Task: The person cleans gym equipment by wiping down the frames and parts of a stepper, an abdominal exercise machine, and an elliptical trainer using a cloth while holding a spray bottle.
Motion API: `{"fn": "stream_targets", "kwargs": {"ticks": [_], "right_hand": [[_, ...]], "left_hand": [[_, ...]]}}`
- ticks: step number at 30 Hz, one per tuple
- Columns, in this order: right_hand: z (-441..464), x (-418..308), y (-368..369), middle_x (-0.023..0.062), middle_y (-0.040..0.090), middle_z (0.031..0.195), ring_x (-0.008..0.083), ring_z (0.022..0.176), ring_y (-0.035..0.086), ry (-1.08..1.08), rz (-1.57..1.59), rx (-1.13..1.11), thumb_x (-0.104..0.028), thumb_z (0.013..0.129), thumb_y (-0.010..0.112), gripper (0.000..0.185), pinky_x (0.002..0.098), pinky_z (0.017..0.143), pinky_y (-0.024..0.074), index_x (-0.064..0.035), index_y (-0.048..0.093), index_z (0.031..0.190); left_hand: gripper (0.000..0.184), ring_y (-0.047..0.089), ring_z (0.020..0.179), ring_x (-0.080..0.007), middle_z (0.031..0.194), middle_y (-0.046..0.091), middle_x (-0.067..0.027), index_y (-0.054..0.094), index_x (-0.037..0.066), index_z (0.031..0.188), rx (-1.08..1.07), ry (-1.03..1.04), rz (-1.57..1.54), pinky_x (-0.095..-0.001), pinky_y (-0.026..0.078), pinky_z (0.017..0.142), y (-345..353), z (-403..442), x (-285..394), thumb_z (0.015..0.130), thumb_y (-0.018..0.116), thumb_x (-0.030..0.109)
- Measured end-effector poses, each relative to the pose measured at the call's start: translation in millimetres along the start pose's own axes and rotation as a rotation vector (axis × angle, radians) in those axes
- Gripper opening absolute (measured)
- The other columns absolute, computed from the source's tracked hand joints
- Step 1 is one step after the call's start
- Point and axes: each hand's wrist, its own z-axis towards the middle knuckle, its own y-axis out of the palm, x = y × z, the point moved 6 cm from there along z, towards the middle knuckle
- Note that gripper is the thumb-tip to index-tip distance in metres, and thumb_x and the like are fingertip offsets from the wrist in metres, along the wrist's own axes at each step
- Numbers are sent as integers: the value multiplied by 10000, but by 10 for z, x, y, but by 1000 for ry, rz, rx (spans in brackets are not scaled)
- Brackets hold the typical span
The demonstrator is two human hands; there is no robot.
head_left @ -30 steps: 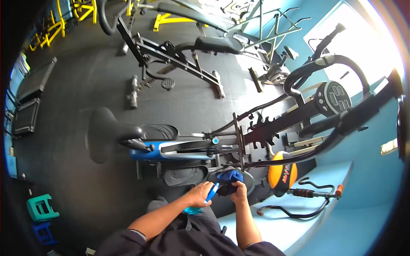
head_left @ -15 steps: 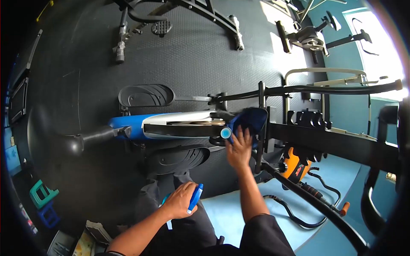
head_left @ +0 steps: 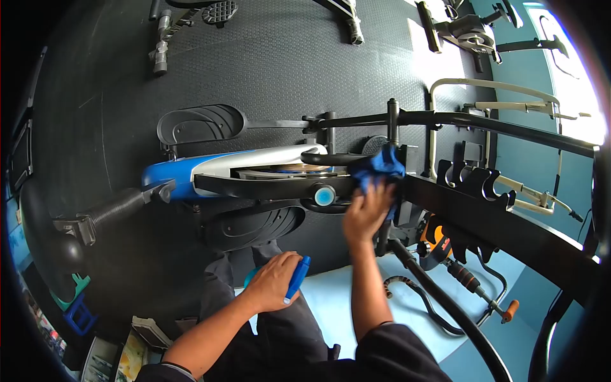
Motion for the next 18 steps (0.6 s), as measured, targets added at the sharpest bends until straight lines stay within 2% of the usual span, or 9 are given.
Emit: {"fn": "stream_targets", "kwargs": {"ticks": [3,4,6,7,10,13,16,17,18], "right_hand": [[-500,-476,-117,161,610,1183,404,1242,471,-59,415,-77,-158,849,627,190,526,1073,317,-23,623,983],[-553,-541,-234,136,653,1034,384,1038,577,-72,433,-173,-165,868,631,151,470,894,440,-30,639,936],[-1165,-131,-4,63,618,779,249,723,588,623,636,-462,-206,923,622,202,375,652,447,-26,619,830],[-1340,16,-56,-25,503,658,105,593,469,858,846,-269,-248,979,591,305,278,529,364,-42,584,754],[-1368,225,-404,-48,564,748,31,684,507,1061,1112,-1,-239,1017,539,249,195,602,417,-57,605,861],[-950,156,-740,54,603,1013,107,854,587,810,1039,199,-194,1006,546,232,249,756,492,30,601,1023],[-847,232,-228,127,563,1137,190,959,580,724,797,58,-145,937,641,181,304,793,490,30,606,971],[-842,77,-18,148,538,1069,259,983,550,254,352,147,-115,860,721,159,328,780,476,-3,612,889],[-807,-66,62,154,521,1023,281,966,531,215,378,221,-115,849,730,164,343,749,466,-13,602,851]], "left_hand": [[618,503,1204,-404,1283,504,-221,457,-15,1253,-23,-30,-44,-451,416,1033,81,49,-95,705,715,109],[615,504,1194,-405,1269,510,-221,461,-20,1247,-16,-17,-46,-450,417,1026,57,59,-46,698,712,99],[615,500,1201,-403,1270,511,-220,462,-17,1248,-1,19,-36,-450,415,1027,53,100,20,698,713,96],[615,497,1209,-401,1271,511,-218,463,-14,1249,17,59,-26,-451,414,1029,51,128,64,698,713,94],[607,476,1241,-391,1286,504,-211,458,7,1247,-5,82,-15,-454,413,1031,149,263,126,708,726,84],[610,468,1251,-383,1271,509,-195,448,20,1239,-31,100,-30,-454,420,1022,225,379,147,705,740,64],[613,481,1228,-386,1228,520,-187,449,23,1234,-70,77,-66,-457,427,1009,290,388,87,696,743,52],[612,487,1217,-387,1213,522,-185,450,22,1230,-47,93,-58,-458,430,1003,285,368,79,694,743,54],[610,492,1205,-388,1198,524,-184,450,21,1226,-22,111,-47,-460,432,998,268,352,66,692,742,56]]}}
